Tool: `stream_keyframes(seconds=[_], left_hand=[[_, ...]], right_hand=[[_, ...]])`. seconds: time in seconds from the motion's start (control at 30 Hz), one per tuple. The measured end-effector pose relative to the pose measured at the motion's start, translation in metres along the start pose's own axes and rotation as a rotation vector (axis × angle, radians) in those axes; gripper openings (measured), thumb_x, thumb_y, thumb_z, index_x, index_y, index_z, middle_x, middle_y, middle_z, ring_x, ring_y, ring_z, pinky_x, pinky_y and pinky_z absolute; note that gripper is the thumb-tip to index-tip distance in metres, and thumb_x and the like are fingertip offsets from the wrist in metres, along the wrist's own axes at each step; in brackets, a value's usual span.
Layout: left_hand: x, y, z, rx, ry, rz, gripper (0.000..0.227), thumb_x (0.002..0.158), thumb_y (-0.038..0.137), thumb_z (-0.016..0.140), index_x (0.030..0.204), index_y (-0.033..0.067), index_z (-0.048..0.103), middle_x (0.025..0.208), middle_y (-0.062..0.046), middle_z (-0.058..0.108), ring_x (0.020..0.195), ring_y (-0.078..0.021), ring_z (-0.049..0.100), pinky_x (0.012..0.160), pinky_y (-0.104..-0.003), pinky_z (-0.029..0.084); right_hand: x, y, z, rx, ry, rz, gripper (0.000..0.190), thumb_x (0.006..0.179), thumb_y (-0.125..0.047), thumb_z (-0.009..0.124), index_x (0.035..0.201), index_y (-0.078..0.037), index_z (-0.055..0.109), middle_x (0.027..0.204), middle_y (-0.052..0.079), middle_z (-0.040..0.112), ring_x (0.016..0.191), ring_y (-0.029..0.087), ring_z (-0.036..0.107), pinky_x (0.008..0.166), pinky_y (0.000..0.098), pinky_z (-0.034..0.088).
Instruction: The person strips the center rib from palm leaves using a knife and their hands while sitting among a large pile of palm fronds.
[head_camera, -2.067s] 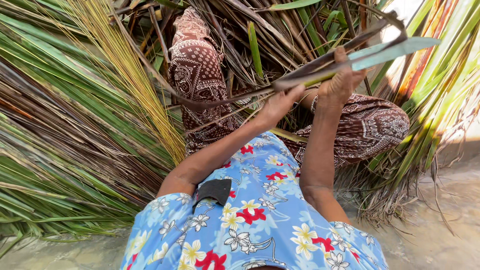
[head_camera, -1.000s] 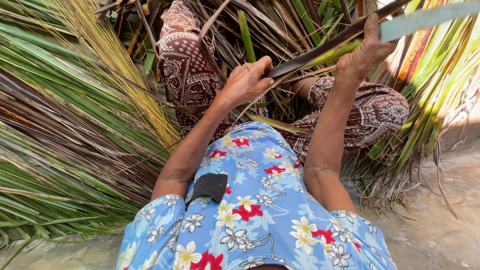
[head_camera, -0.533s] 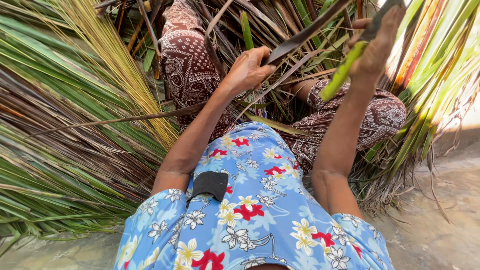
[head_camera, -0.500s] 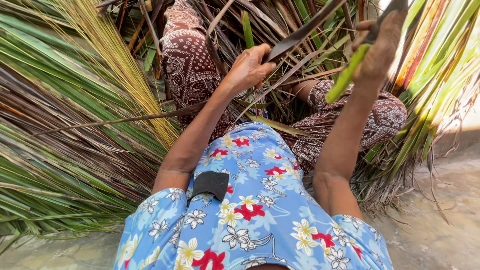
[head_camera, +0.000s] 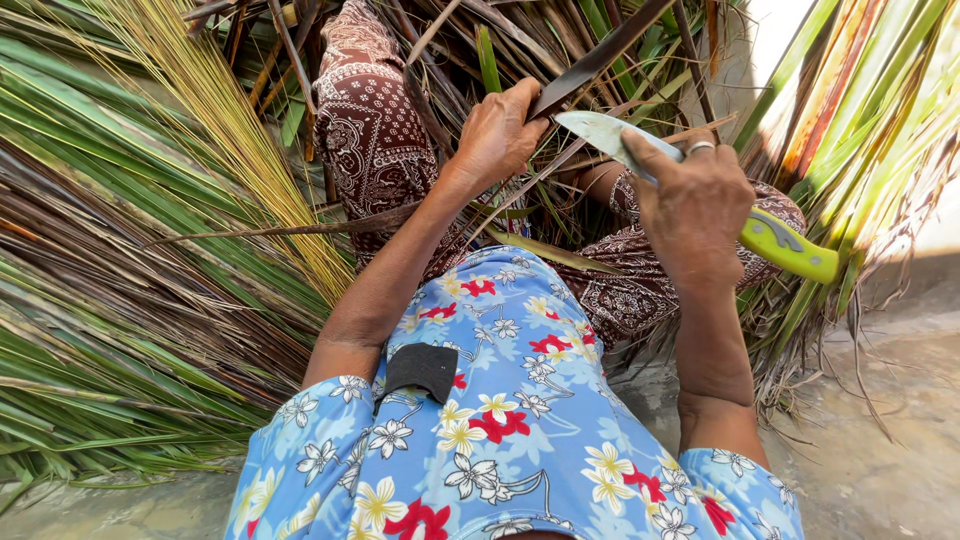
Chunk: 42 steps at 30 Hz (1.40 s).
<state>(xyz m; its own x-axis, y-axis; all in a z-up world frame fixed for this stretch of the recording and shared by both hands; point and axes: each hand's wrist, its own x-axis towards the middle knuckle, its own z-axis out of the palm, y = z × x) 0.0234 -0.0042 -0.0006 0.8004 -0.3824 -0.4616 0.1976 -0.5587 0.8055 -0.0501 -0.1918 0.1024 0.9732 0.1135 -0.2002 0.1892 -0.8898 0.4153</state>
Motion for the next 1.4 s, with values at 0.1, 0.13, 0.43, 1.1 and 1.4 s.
stream_keyframes(seconds=[0.1,0.13,0.43,1.1,1.4], left_hand=[[0.002,-0.009,0.014,0.206,0.141,0.112,0.012,0.089,0.008,0.053,0.096,0.0124,0.044,0.063,0.001,0.055,0.046,-0.0146,0.052,0.041,-0.033,0.050],[-0.001,-0.008,0.013,0.205,0.141,0.113,0.012,0.089,0.008,0.053,0.096,0.0124,0.044,0.063,0.001,0.055,0.046,-0.0146,0.052,0.041,-0.033,0.050],[-0.012,-0.005,0.027,0.286,0.250,0.288,0.012,0.088,0.003,0.049,0.089,0.0103,0.039,0.064,-0.001,0.048,0.049,-0.0138,0.046,0.041,-0.032,0.043],[-0.077,-0.010,0.006,0.317,0.068,0.203,0.013,0.099,0.021,0.045,0.099,0.0106,0.052,0.053,0.002,0.045,0.033,-0.0079,0.036,0.025,-0.023,0.034],[-0.081,0.003,-0.029,0.146,0.114,0.279,0.008,0.096,0.017,0.050,0.091,0.0112,0.049,0.054,0.002,0.045,0.038,-0.0105,0.042,0.035,-0.030,0.038]], right_hand=[[0.005,-0.007,0.008,-0.003,-0.026,-0.005,0.048,0.092,-0.047,0.054,0.137,-0.051,0.040,0.078,0.004,0.055,0.062,0.016,0.053,0.048,0.0250,0.047],[0.006,-0.008,0.009,-0.005,-0.027,-0.005,0.048,0.092,-0.047,0.054,0.137,-0.051,0.040,0.078,0.004,0.055,0.062,0.016,0.053,0.048,0.0250,0.047],[0.014,-0.009,0.028,0.075,-0.012,0.045,0.041,0.096,-0.044,0.050,0.137,-0.042,0.046,0.078,0.012,0.054,0.065,0.021,0.051,0.049,0.0309,0.045],[0.093,0.297,0.355,0.279,0.400,0.694,0.024,0.089,-0.017,0.056,0.068,-0.027,0.050,0.056,-0.012,0.053,0.046,0.003,0.051,0.029,0.0312,0.036],[0.011,0.118,0.035,1.676,0.372,0.713,0.013,0.097,-0.016,0.058,0.085,-0.013,0.054,0.112,0.003,0.071,0.050,0.000,0.049,0.044,0.0166,0.045]])
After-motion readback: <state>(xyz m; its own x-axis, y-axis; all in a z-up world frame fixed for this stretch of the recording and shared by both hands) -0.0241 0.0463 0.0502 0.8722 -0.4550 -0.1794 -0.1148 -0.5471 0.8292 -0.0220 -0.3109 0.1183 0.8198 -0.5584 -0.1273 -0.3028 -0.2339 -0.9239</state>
